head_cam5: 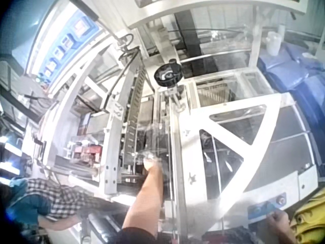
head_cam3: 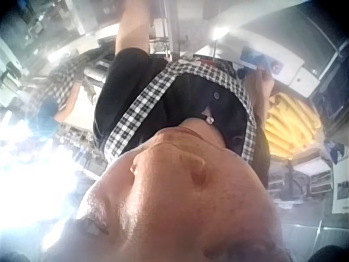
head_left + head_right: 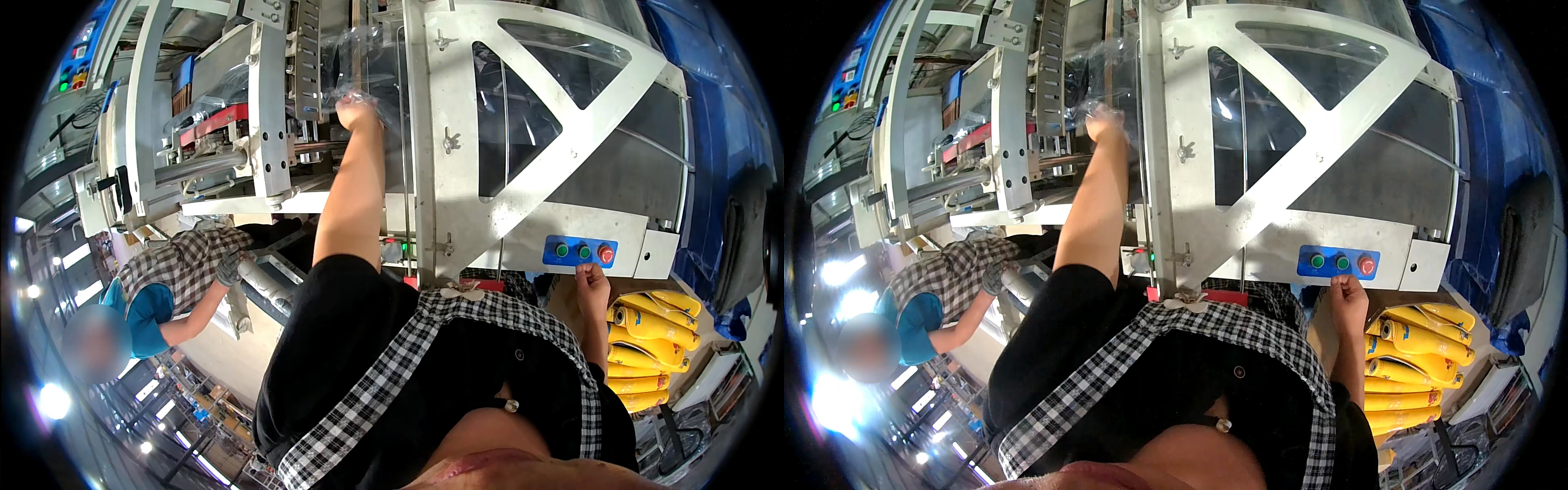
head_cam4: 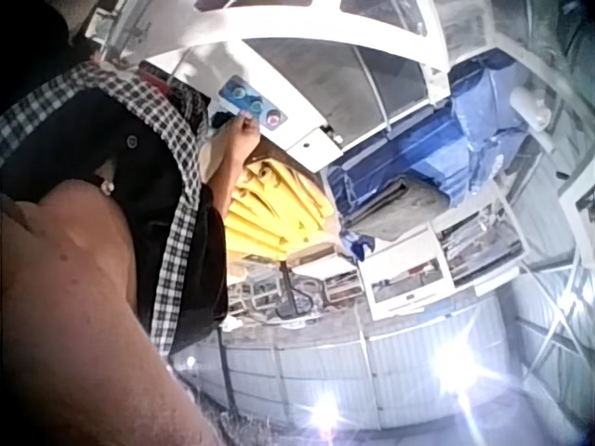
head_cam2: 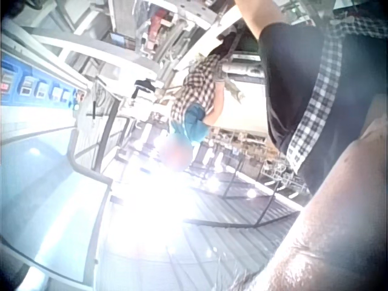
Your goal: The person places yellow cylindrical items into a cardboard box and arranges them. They then handle black rolled items, placing them into a machine and adjusting the packaging material.
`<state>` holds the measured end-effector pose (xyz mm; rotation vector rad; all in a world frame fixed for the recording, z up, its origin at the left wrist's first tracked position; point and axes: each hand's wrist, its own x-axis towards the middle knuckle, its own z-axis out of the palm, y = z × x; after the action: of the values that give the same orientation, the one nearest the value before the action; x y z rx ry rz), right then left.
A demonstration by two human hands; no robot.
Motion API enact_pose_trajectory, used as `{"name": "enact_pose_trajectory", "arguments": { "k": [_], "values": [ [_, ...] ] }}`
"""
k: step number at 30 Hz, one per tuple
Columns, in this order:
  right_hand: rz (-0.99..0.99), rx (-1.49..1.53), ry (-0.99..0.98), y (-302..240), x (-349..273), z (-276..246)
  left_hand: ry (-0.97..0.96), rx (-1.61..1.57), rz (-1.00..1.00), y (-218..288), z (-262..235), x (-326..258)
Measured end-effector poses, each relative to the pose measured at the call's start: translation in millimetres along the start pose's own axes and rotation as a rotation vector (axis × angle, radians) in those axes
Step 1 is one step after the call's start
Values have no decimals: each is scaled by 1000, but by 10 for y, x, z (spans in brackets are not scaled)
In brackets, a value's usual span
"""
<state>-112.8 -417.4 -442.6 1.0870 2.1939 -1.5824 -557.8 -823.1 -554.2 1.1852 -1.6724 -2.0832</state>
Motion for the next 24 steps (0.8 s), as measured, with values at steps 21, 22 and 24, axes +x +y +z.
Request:
{"name": "enact_pose_trajectory", "arguments": {
  "k": [21,22,24],
  "values": [
    [-342,-659,181,88,-311,458,-266,-288,-55,203,-446,-950],
    [-308,-668,174,105,-299,441,-168,-289,-101,279,-302,-1006],
    [-329,-678,179,137,-323,398,-137,-145,-183,382,-127,-1071]
  ]
}}
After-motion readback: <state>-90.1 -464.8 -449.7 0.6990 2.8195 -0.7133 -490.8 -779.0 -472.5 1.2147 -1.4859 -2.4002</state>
